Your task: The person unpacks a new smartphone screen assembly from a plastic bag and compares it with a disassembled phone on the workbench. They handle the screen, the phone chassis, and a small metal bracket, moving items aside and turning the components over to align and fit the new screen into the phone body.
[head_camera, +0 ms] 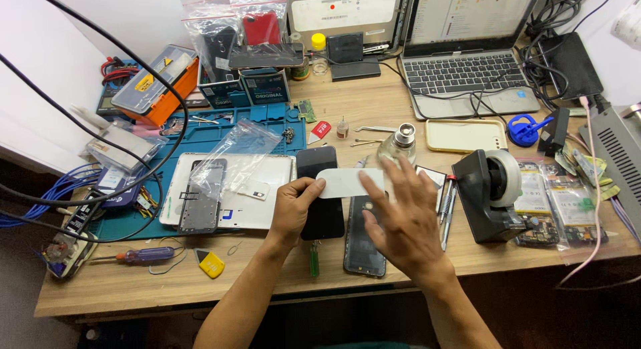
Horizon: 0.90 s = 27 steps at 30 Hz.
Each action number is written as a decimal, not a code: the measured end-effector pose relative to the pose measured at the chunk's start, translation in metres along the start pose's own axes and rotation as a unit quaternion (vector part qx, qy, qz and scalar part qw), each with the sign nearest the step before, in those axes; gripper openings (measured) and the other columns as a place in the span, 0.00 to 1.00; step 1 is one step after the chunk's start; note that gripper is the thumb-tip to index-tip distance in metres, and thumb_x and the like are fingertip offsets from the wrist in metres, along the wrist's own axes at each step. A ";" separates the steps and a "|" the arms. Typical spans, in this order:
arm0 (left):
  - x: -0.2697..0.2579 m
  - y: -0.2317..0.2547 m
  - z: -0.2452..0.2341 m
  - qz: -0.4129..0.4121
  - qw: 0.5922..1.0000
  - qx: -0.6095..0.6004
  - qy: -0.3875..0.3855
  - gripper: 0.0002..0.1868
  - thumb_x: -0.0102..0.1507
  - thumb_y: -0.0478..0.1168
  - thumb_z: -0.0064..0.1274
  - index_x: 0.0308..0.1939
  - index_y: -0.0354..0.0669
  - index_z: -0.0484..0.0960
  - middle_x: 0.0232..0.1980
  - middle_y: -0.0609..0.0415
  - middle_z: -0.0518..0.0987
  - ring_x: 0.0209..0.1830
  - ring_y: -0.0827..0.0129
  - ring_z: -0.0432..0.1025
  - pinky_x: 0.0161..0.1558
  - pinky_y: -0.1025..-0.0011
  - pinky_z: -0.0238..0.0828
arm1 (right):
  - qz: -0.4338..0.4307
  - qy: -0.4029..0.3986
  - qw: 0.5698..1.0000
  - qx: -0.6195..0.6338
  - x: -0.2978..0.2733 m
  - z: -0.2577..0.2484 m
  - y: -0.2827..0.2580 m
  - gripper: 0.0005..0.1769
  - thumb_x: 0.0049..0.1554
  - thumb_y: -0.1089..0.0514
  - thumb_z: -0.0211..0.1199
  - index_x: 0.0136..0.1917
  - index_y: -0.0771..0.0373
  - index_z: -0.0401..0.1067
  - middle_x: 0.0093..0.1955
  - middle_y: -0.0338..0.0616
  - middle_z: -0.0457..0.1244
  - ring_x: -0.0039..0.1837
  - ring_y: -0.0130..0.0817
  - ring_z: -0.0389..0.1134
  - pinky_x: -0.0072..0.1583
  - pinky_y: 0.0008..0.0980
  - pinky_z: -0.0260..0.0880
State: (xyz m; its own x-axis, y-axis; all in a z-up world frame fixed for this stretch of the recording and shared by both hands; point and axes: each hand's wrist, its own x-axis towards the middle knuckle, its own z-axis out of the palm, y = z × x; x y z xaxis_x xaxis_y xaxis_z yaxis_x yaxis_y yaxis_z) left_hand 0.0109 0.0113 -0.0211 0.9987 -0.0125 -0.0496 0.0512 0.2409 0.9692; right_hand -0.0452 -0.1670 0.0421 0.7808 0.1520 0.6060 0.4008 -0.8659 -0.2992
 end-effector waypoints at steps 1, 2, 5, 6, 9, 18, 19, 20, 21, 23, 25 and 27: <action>-0.001 0.001 0.002 0.001 1.000 -0.002 -0.004 0.08 0.57 0.35 0.54 0.24 0.37 0.81 0.16 0.54 0.72 0.17 0.81 0.64 0.22 0.84 0.62 | -0.053 -0.037 0.995 -0.080 0.002 0.005 -0.001 0.37 0.43 0.55 0.64 0.66 0.51 0.58 0.66 0.56 0.52 0.68 0.53 0.50 0.65 0.49 0.44; -0.002 0.002 0.004 0.002 1.000 -0.004 -0.010 0.08 0.57 0.35 0.54 0.24 0.37 0.81 0.16 0.54 0.72 0.17 0.81 0.64 0.22 0.84 0.62 | -0.104 -0.073 0.979 -0.160 0.003 0.009 -0.001 0.42 0.40 0.57 0.65 0.67 0.46 0.56 0.67 0.52 0.51 0.70 0.50 0.49 0.67 0.49 0.40; -0.005 0.008 0.005 0.014 0.999 0.027 -0.020 0.08 0.57 0.36 0.55 0.23 0.38 0.81 0.15 0.57 0.72 0.18 0.82 0.63 0.22 0.84 0.61 | -0.128 -0.097 0.975 -0.154 0.009 0.028 0.002 0.40 0.43 0.60 0.62 0.67 0.46 0.53 0.64 0.47 0.53 0.68 0.44 0.53 0.67 0.46 0.45; -0.007 0.013 0.008 0.016 0.999 0.027 -0.020 0.08 0.57 0.36 0.55 0.23 0.38 0.81 0.15 0.57 0.72 0.18 0.82 0.63 0.22 0.84 0.61 | -0.129 -0.096 0.975 -0.155 0.009 0.034 0.006 0.40 0.43 0.60 0.62 0.67 0.46 0.53 0.64 0.47 0.53 0.68 0.44 0.53 0.67 0.46 0.45; -0.011 0.020 0.012 0.000 0.999 0.025 -0.024 0.07 0.57 0.36 0.54 0.25 0.38 0.82 0.16 0.53 0.73 0.18 0.80 0.64 0.23 0.82 0.62 | -0.166 -0.076 0.977 -0.109 0.008 0.046 0.017 0.25 0.49 0.61 0.57 0.60 0.48 0.61 0.54 0.42 0.58 0.57 0.37 0.62 0.62 0.38 0.55; -0.017 0.038 0.018 0.031 0.999 -0.036 -0.022 0.28 0.57 0.32 0.49 0.61 0.40 0.62 0.47 0.48 0.75 0.44 0.71 0.66 0.48 0.68 0.69 | 0.139 0.051 0.910 0.388 -0.006 0.015 0.015 0.04 0.51 0.67 0.59 0.37 0.60 0.72 0.44 0.45 0.67 0.50 0.35 0.69 0.52 0.34 0.67; -0.018 0.039 0.019 0.006 0.998 -0.060 -0.014 0.27 0.56 0.30 0.50 0.59 0.39 0.61 0.42 0.47 0.77 0.39 0.70 0.70 0.43 0.68 0.72 | 0.214 0.065 0.869 0.441 -0.014 0.020 0.015 0.04 0.49 0.69 0.60 0.39 0.63 0.73 0.41 0.46 0.67 0.47 0.31 0.67 0.50 0.33 0.69; -0.019 0.040 0.020 -0.020 0.996 -0.083 -0.006 0.27 0.55 0.29 0.50 0.57 0.39 0.61 0.38 0.46 0.78 0.35 0.69 0.73 0.38 0.68 0.76 | 0.288 0.079 0.819 0.490 -0.023 0.024 0.015 0.05 0.48 0.70 0.61 0.40 0.67 0.73 0.38 0.47 0.68 0.44 0.27 0.65 0.48 0.32 0.70; -0.018 0.040 0.021 -0.022 0.996 -0.082 -0.006 0.27 0.55 0.29 0.50 0.57 0.39 0.61 0.38 0.46 0.78 0.35 0.69 0.73 0.38 0.68 0.76 | 0.290 0.078 0.819 0.490 -0.022 0.018 0.009 0.05 0.48 0.70 0.61 0.40 0.67 0.73 0.38 0.47 0.68 0.44 0.27 0.65 0.48 0.32 0.70; -0.017 0.040 0.022 -0.051 0.990 -0.131 0.009 0.18 0.56 0.29 0.50 0.49 0.40 0.65 0.35 0.47 0.77 0.33 0.69 0.73 0.36 0.66 0.77 | 0.352 0.038 0.793 0.496 -0.017 0.006 -0.001 0.04 0.46 0.68 0.64 0.37 0.67 0.72 0.31 0.47 0.66 0.38 0.27 0.65 0.41 0.31 0.71; -0.017 0.041 0.024 -0.059 0.988 -0.139 0.018 0.17 0.56 0.30 0.50 0.48 0.41 0.65 0.34 0.48 0.77 0.32 0.69 0.73 0.36 0.66 0.77 | 0.356 0.020 0.778 0.517 -0.018 0.007 0.002 0.03 0.47 0.68 0.61 0.38 0.68 0.69 0.36 0.51 0.67 0.41 0.32 0.68 0.44 0.33 0.71; -0.016 0.042 0.026 -0.068 0.986 -0.147 0.027 0.17 0.56 0.30 0.49 0.47 0.41 0.66 0.33 0.48 0.76 0.32 0.69 0.73 0.36 0.66 0.77 | 0.359 0.002 0.763 0.537 -0.020 0.008 0.007 0.03 0.48 0.69 0.57 0.39 0.70 0.67 0.41 0.56 0.69 0.45 0.37 0.70 0.46 0.35 0.71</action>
State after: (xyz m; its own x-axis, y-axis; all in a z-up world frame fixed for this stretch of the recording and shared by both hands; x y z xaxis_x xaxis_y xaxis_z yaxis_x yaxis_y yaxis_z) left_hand -0.0031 -0.0038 0.0268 0.9809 -0.0130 -0.1943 0.1735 0.5118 0.8414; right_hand -0.0541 -0.1719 0.0221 0.9833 -0.1817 0.0035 0.0339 0.1648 -0.9857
